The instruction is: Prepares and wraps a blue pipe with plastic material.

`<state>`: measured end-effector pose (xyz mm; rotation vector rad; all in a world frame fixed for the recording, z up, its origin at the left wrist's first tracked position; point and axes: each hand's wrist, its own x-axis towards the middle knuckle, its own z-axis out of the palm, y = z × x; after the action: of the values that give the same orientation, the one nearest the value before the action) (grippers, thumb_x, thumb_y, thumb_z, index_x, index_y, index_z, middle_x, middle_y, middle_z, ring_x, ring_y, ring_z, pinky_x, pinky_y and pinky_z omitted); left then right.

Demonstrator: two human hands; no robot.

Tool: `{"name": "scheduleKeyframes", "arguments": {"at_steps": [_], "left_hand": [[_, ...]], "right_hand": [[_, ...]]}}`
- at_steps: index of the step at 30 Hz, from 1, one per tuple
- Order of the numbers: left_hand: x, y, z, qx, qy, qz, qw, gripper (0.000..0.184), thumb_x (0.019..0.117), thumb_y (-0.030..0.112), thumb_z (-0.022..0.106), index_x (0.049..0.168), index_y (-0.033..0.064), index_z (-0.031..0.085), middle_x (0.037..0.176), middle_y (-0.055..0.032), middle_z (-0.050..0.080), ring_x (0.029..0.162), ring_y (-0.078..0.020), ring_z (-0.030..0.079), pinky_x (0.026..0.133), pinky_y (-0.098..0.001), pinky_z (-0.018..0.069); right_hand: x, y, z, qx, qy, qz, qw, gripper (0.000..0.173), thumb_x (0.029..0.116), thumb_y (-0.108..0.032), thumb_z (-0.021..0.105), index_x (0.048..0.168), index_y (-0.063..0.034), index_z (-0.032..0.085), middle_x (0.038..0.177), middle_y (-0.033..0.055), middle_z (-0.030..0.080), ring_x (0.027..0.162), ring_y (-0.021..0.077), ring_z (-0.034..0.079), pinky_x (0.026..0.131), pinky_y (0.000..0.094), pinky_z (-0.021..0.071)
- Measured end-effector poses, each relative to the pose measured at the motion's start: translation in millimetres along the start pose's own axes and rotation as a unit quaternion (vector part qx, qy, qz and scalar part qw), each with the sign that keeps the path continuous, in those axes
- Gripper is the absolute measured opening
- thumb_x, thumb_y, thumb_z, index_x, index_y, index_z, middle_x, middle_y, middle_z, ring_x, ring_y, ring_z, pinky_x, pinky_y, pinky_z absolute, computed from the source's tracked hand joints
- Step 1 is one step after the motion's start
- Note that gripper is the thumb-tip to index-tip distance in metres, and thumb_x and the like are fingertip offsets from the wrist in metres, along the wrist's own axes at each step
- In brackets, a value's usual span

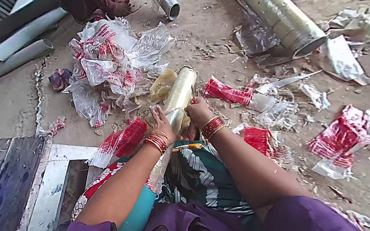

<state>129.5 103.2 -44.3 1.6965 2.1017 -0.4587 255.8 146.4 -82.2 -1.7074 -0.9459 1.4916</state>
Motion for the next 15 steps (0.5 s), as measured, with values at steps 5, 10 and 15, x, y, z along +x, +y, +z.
{"name": "scheduleKeyframes", "arguments": {"at_steps": [5, 10, 15], "left_hand": [[13.3, -18.2, -7.9, -0.122, -0.082, 0.026, 0.989, 0.149, 0.0689, 0.040, 0.096, 0.162, 0.0019, -0.013, 0.169, -0.0299, 0.002, 0.149, -0.0441, 0.034, 0.115, -0.0564, 0.0393], [23.0, -34.5, -3.6, -0.239, -0.166, 0.060, 0.955, 0.143, 0.0738, 0.033, 0.094, 0.163, 0.0063, -0.015, 0.165, -0.0317, 0.019, 0.145, -0.0432, 0.041, 0.114, -0.0554, 0.0408], [26.7, -45.4, 2.9, -0.354, -0.138, 0.083, 0.921, 0.119, 0.0848, 0.029, 0.086, 0.165, 0.0052, 0.000, 0.164, -0.0270, 0.027, 0.147, -0.0380, 0.039, 0.118, -0.0518, 0.0367]], "right_hand": [[-18.4, -13.8, -6.5, -0.057, 0.012, -0.029, 0.998, 0.018, 0.0862, 0.005, 0.061, 0.096, -0.0040, 0.049, 0.076, 0.0102, 0.051, 0.063, 0.0208, 0.049, 0.057, 0.0400, 0.0409], [-26.7, -21.7, -17.4, 0.041, 0.006, -0.022, 0.999, 0.024, 0.0847, 0.011, 0.058, 0.091, -0.0075, 0.043, 0.065, 0.0017, 0.040, 0.050, 0.0102, 0.036, 0.047, 0.0272, 0.0302], [-1.4, -17.6, -27.2, 0.162, -0.016, -0.005, 0.987, 0.029, 0.0891, 0.011, 0.056, 0.095, -0.0113, 0.039, 0.055, -0.0040, 0.037, 0.040, 0.0027, 0.029, 0.039, 0.0186, 0.0229]]}}
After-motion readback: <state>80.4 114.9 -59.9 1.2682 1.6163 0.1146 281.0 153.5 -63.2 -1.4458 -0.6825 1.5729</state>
